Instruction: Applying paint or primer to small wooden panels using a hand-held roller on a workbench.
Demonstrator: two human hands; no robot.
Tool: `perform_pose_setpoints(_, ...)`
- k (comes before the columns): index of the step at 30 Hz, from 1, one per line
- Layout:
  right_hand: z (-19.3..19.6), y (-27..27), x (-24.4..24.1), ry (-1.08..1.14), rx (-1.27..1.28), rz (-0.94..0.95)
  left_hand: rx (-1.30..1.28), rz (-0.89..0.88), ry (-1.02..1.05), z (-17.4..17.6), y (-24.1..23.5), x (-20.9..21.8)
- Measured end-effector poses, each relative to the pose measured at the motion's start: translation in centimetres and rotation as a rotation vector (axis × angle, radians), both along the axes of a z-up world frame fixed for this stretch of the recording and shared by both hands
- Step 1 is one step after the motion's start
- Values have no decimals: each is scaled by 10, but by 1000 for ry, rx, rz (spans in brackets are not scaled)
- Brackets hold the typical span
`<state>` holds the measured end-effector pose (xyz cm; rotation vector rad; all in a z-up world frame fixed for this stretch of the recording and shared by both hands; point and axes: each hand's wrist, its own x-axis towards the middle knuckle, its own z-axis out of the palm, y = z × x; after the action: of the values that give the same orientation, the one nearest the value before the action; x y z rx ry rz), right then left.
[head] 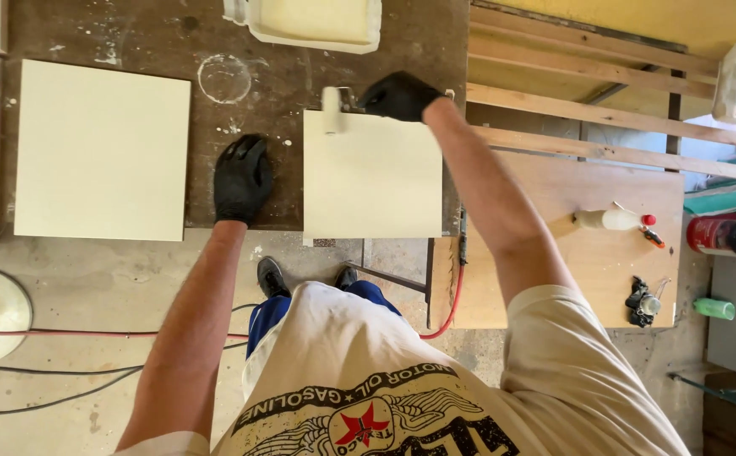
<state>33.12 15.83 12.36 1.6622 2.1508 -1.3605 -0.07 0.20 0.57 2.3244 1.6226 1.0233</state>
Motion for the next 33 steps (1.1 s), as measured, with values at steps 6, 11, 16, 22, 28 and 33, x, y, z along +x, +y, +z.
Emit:
perform_pose_setpoints(6,8,-5,-27,3,27,43,-29,-7,-18,0,-2,-2)
perform_pose_setpoints(11,44,-22,67,-185,-103,-158,-2,-19,-5,-5,2,-1)
perform_pose_setpoints(16,32,-36,189,-104,41,-83,-11,60,115,-28,3,-4)
perform_pose_setpoints(22,9,-17,129,37,31,64,-34,68,111,-24,4,-3)
perform_pose_setpoints(28,-24,-9,4,145,134,63,-63,71,119,-49,9,-7)
perform_pose_setpoints(33,-83,-63,-19,292,379,-189,5,84,83,-44,8,-4)
